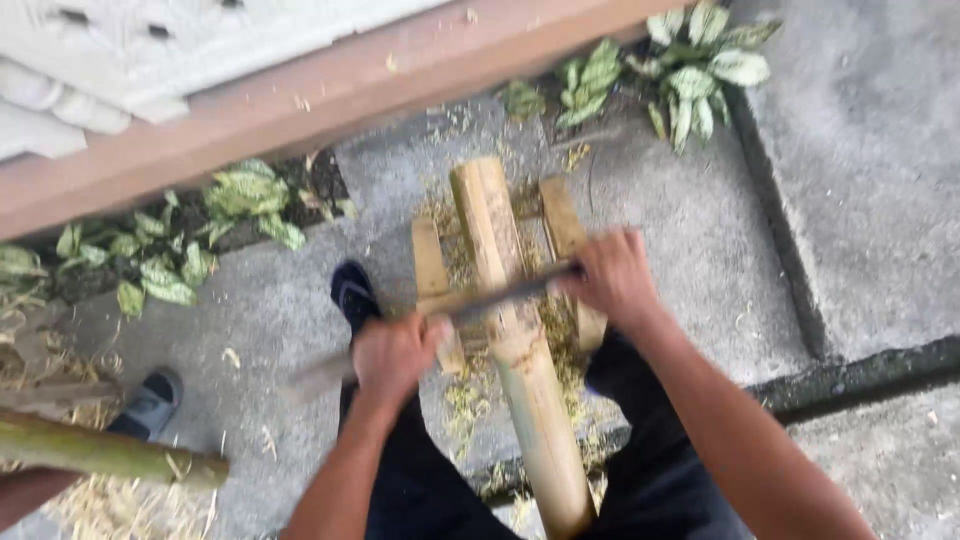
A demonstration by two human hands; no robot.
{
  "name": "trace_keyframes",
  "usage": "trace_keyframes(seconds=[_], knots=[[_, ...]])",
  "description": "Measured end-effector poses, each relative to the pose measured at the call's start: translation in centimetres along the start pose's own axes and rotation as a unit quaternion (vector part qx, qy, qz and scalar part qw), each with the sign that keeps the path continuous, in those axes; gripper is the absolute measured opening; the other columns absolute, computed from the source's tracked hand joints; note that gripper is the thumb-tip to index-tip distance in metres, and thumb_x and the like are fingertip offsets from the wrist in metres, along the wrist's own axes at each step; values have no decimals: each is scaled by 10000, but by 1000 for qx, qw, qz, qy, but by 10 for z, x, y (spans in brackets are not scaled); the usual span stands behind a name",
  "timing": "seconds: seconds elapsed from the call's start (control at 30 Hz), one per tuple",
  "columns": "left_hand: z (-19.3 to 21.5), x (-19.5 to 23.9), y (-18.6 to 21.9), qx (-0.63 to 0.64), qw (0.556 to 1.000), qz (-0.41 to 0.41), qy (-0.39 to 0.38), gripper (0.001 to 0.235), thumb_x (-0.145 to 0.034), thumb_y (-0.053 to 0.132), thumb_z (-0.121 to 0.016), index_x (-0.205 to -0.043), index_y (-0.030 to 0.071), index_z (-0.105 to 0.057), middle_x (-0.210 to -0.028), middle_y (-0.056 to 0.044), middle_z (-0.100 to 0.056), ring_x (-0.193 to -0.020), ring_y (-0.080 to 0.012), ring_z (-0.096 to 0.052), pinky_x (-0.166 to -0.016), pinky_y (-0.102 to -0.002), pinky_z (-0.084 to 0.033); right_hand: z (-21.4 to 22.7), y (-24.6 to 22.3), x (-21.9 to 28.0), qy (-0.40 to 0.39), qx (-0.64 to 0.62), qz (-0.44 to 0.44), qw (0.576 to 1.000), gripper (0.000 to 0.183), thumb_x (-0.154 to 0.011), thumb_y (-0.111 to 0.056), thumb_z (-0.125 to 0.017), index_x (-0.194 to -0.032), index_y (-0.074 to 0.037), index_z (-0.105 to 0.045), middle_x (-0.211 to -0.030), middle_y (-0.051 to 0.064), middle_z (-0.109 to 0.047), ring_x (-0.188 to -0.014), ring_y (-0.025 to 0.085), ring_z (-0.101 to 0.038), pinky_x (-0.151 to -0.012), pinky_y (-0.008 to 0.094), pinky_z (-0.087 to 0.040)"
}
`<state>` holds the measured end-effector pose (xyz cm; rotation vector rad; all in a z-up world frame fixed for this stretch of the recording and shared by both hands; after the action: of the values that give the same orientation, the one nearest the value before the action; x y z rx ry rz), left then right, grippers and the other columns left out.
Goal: Shave the outer layer of a bamboo pole using a large machete on a wooden stand.
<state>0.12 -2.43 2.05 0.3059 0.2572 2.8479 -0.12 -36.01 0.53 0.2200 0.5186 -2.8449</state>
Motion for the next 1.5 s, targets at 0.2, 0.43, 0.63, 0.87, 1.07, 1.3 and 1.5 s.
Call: trace_keyframes(seconds=[0.2, 0.43, 0.63, 0.87, 1.07, 1.3, 1.5], knots=[[-12, 30, 7, 30, 997, 15, -64, 555, -905, 670, -580, -791, 155, -751, -717, -94, -734, -725, -331, -714, -755, -474, -558, 7, -14, 33, -149, -5, -66, 987, 526, -658, -623, -799, -877, -148, -746, -875, 38, -674, -947, 255, -581, -928, 473, -374], [-16, 0, -3, 17, 999, 17, -46, 485, -934, 620, -561, -917, 195, -794, -766, -139, -746, -728, -360, -721, -755, -507, -554, 13, -10, 7, -75, 47, -40, 995, 571, -704, -678, -732, -872, -132, -752, -868, 37, -665, -935, 247, -576, -967, 464, -373], [-4, 10, 10, 38, 999, 15, -17, 529, -934, 664, -570, -911, 181, -785, -751, -137, -739, -684, -363, -712, -732, -489, -559, 17, -12, 30, -31, 47, -28, 998, 604, -754, -694, -716, -907, -110, -741, -900, 53, -670, -966, 269, -582, -949, 457, -361], [-3, 30, 18, 19, 997, 4, -75, 536, -941, 633, -537, -799, 163, -754, -706, -101, -730, -626, -316, -708, -682, -489, -553, 12, -11, 44, -62, 33, -44, 997, 675, -727, -741, -693, -948, -106, -749, -925, 52, -693, -984, 260, -580, -999, 454, -361], [14, 5, 19, 23, 994, 21, -101, 597, -937, 696, -488, -851, 163, -744, -664, -94, -717, -631, -295, -713, -684, -476, -563, -4, 7, 22, -98, 50, -54, 992, 698, -741, -771, -653, -952, -115, -759, -927, 39, -698, -971, 237, -580, -999, 448, -356], [-28, 52, 8, 63, 997, -13, -51, 612, -906, 715, -523, -751, 147, -690, -675, -87, -714, -648, -308, -704, -715, -455, -553, 20, -16, 44, -132, 20, -63, 989, 660, -676, -759, -687, -894, -141, -763, -868, 19, -692, -957, 218, -596, -1018, 436, -349], [-32, 14, -4, 86, 993, 53, 56, 558, -919, 656, -610, -756, 133, -714, -684, -141, -707, -664, -371, -692, -692, -497, -547, 24, -14, -36, -72, 50, 15, 996, 646, -817, -755, -642, -984, -139, -740, -951, 5, -676, -1051, 229, -592, -1084, 453, -370]])
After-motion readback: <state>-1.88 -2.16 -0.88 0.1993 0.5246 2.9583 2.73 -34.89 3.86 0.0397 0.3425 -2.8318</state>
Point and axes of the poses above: each hand's wrist, its own x-axis away from the middle knuckle, its own z-axis out of the back of the hand, y = z × x, the point moved 3 cm from there along -x, towards the middle knuckle
